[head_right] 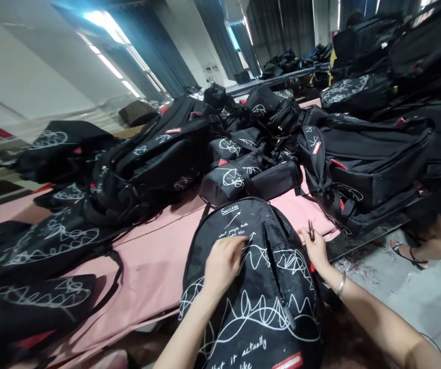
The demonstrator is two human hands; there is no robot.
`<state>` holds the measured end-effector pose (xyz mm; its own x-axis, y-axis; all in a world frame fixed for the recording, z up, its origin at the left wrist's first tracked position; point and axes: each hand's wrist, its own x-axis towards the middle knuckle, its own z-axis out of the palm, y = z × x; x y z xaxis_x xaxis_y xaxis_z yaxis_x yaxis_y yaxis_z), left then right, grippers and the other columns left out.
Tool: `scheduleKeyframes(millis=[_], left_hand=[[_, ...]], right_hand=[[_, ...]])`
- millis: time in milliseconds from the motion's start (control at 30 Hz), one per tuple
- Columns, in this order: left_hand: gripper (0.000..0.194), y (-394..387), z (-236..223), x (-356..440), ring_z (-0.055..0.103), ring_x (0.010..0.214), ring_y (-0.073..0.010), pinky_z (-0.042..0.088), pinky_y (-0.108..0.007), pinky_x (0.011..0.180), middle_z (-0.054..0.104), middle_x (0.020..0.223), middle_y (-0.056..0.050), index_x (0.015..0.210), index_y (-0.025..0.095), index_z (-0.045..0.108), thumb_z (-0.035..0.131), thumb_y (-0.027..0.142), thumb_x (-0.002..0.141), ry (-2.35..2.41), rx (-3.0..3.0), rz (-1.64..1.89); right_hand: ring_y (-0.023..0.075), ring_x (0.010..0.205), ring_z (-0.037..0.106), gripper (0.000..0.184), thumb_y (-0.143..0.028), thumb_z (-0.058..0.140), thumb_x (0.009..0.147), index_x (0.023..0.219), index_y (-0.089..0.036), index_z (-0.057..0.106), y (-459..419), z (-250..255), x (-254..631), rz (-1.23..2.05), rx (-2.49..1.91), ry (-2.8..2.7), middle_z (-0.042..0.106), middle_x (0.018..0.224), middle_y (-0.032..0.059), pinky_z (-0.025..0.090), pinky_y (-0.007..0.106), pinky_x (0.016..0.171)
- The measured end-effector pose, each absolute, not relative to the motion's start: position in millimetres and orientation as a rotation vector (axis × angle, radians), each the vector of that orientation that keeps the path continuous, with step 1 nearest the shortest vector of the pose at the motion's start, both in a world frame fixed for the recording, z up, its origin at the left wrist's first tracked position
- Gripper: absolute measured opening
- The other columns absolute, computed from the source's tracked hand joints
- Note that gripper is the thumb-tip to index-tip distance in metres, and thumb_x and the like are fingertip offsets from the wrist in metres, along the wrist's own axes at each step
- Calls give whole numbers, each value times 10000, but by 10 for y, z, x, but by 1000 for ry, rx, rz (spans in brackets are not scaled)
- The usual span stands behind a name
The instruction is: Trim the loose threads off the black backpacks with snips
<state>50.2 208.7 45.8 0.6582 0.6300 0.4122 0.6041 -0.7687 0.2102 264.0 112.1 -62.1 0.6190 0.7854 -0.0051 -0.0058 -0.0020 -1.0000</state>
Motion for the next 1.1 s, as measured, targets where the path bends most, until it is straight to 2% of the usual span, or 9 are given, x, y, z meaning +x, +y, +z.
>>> scheduleKeyframes(millis=[133, 267, 400, 500, 633, 833, 933, 1000, 1100], left_hand=[[259, 2077, 459, 1111, 546, 978, -144, 428, -274, 860, 618, 1049, -50, 1032, 200, 576, 380, 160, 868, 682, 2861, 399], [173, 1997, 434, 1525, 549, 925, -190, 433, -306, 788, 624, 954, -52, 953, 214, 598, 533, 285, 809, 664, 2949, -39], [266, 1959, 387, 1660, 540, 897, -261, 425, -375, 742, 621, 907, -136, 967, 157, 566, 570, 343, 776, 834, 2976, -116], [331, 2001, 353, 1671, 547, 857, -264, 427, -364, 718, 644, 836, -131, 972, 156, 548, 603, 392, 746, 854, 2959, -184], [364, 2057, 323, 1655, 568, 787, -218, 430, -322, 728, 659, 808, -73, 884, 188, 578, 655, 476, 673, 782, 2911, -208], [222, 1889, 328, 1543, 550, 908, -226, 409, -372, 817, 618, 974, -137, 913, 137, 608, 450, 278, 848, 943, 2887, 2], [212, 1938, 415, 1515, 431, 1123, -245, 362, -390, 909, 501, 1227, -108, 901, 169, 627, 487, 313, 834, 1120, 2792, 245], [190, 2130, 525, 1540, 406, 1153, -220, 334, -367, 949, 499, 1239, -72, 907, 180, 628, 522, 310, 817, 1262, 2672, 366], [247, 2621, 760, 1546, 428, 1136, -216, 322, -379, 960, 515, 1210, -93, 1021, 163, 588, 463, 292, 852, 1507, 2508, 443]], right_hand=[[195, 733, 586, 374, -441, 667, 627, 853, -145, 637, 1099, -722, 2728, 784, -1439, -740, 656, 786, 46, 461, 349, 747], [167, 656, 550, 338, -412, 721, 546, 719, -146, 602, 1153, -739, 2758, 846, -1409, -734, 614, 685, 19, 459, 313, 659], [110, 475, 447, 331, -425, 718, 533, 637, -170, 534, 1207, -699, 2722, 964, -1365, -677, 505, 526, -39, 400, 252, 473], [50, 342, 260, 347, -469, 672, 586, 661, -180, 495, 1247, -647, 2682, 1097, -1314, -612, 347, 429, -100, 226, 192, 337], [30, 344, 182, 392, -521, 647, 607, 690, -185, 461, 1329, -548, 2684, 1186, -1233, -556, 266, 434, -122, 149, 171, 332], [33, 330, 141, 444, -612, 579, 649, 718, -181, 497, 1326, -470, 2629, 1169, -1251, -513, 251, 406, -119, 107, 176, 320], [86, 382, 350, 405, -577, 600, 662, 688, -177, 536, 1231, -423, 2486, 1066, -1310, -684, 414, 455, -52, 277, 207, 348], [149, 563, 502, 366, -539, 559, 724, 694, -174, 555, 1159, -343, 2373, 933, -1351, -903, 545, 603, 7, 417, 254, 506], [165, 665, 516, 298, -440, 490, 810, 690, -172, 539, 1046, -169, 2239, 837, -1377, -1266, 561, 680, 15, 425, 270, 616]])
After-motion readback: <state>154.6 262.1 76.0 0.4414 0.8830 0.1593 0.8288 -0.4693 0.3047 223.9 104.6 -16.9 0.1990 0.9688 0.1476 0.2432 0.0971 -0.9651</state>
